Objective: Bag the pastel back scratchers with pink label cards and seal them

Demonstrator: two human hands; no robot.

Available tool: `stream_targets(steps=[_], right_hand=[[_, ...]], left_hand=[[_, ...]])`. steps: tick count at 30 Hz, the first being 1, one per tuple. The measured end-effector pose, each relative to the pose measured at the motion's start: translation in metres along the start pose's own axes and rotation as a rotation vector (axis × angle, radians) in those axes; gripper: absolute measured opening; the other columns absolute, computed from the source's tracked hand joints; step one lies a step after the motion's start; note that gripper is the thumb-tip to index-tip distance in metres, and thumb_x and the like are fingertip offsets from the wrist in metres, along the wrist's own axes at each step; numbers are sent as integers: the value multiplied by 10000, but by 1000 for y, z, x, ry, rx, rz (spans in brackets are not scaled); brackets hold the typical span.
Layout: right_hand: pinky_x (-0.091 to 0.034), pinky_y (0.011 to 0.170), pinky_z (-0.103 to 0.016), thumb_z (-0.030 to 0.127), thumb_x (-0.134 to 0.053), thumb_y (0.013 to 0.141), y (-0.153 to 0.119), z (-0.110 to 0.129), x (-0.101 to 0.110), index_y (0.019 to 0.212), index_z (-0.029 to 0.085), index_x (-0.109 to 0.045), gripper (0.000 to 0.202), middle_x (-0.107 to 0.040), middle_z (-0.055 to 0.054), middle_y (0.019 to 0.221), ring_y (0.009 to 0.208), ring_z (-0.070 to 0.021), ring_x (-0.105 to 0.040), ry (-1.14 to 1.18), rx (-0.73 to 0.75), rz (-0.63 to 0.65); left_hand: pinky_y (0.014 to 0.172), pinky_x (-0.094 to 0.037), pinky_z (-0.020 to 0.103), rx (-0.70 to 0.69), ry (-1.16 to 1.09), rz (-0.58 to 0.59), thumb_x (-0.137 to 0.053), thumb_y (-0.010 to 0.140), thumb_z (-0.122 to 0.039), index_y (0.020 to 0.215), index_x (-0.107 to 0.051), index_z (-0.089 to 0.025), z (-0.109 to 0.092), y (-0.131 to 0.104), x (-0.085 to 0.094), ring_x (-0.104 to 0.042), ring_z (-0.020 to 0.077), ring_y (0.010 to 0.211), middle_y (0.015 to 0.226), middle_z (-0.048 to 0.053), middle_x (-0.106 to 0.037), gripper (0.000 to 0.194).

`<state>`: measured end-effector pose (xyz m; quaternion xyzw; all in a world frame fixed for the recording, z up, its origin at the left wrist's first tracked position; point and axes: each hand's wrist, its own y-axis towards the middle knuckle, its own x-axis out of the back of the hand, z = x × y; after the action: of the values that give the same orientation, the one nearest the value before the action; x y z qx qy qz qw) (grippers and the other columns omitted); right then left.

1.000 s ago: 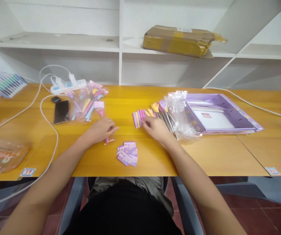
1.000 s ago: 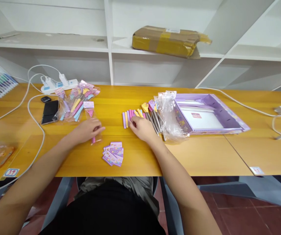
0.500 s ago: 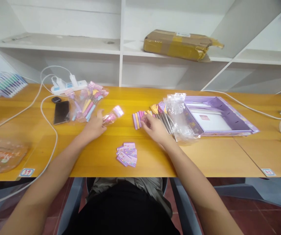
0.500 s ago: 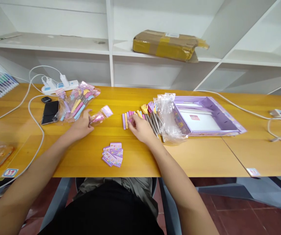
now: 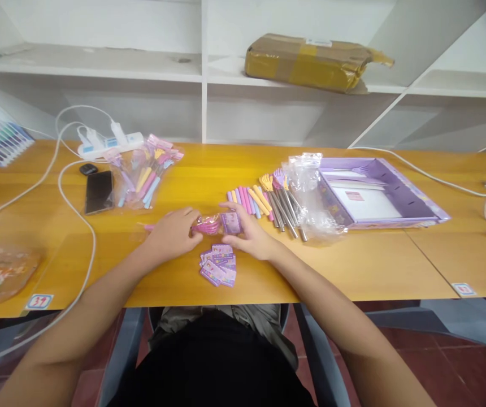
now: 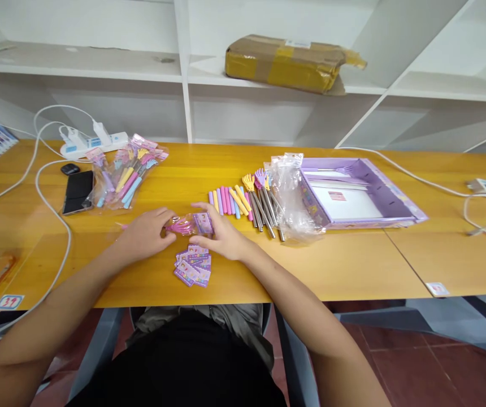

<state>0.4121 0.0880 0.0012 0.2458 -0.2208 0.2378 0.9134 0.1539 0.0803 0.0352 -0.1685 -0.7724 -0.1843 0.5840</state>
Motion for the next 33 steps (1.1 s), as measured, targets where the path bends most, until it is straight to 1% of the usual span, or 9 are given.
stream_targets(steps=[3,6,8,11,13,19,21,25,33], right_hand=[[-638,984,-466,419,-742,963,2,2,-4,1504,277,-501,609,-686,-116,1357,1218,-308,-701,-17,-35,-79],[-631,1017,-468,403,-734,966,5,2,-6,1412,263,-555,501,-713,-104,1327,1178,-281,-727,47,-44,-73],[-663,873,-410,422,-742,960,6,1,-6,1380,259,-550,489,-735,-84,1237,1003,-237,-758,145,-83,-54],[-596,600,-313,443,-683,1001,6,-1,-2,1335,262,-517,415,-709,-12,984,671,-152,-674,259,-148,-69],[-552,560,-292,416,-648,1024,5,-3,1,1337,268,-487,381,-658,19,905,608,-130,-616,244,-124,-129],[-614,684,-349,268,-619,1029,5,-9,6,1329,286,-526,314,-641,-103,1262,902,-198,-689,-124,86,-204],[-637,778,-409,194,-602,1021,5,-11,8,1243,296,-606,245,-590,-111,1371,1035,-233,-684,-259,164,-192],[-625,913,-496,73,-549,993,3,-11,16,1111,306,-702,302,-500,-86,1442,1070,-232,-669,-418,218,-220],[-565,1069,-591,252,-700,983,6,3,22,1287,293,-549,342,-507,-136,1340,1271,-339,-598,-526,147,-386]], left_hand=[[855,-542,433,-27,-51,-37,-627,916,-287,1087,-652,-207,-3,0,-2,-694,286,945,1045,98,-708,190],[926,-545,415,-104,-160,-119,-634,984,-367,1253,-625,-214,-7,-1,-10,-711,277,1040,1151,107,-733,310],[878,-543,378,-107,-210,-136,-626,1006,-401,1316,-601,-227,-9,-3,-15,-723,257,1000,1133,94,-745,355],[711,-490,314,-74,-255,-44,-635,982,-380,1409,-557,-247,-11,-5,-15,-701,210,792,983,40,-741,454],[653,-445,297,-70,-270,23,-630,969,-362,1454,-539,-257,-14,-6,-10,-659,191,699,892,9,-717,504],[678,-456,303,-84,-279,46,-610,962,-356,1459,-561,-254,-16,-7,-4,-646,196,711,880,12,-713,511],[676,-454,297,-93,-267,27,-615,961,-356,1454,-567,-262,-15,-7,-6,-647,190,715,897,14,-715,504],[644,-428,289,-112,-239,17,-614,975,-354,1481,-552,-273,-13,-7,-6,-626,178,668,856,-1,-698,516],[641,-418,286,-120,-240,48,-581,1006,-342,1465,-550,-253,-16,-7,-1,-644,176,673,852,3,-711,469]])
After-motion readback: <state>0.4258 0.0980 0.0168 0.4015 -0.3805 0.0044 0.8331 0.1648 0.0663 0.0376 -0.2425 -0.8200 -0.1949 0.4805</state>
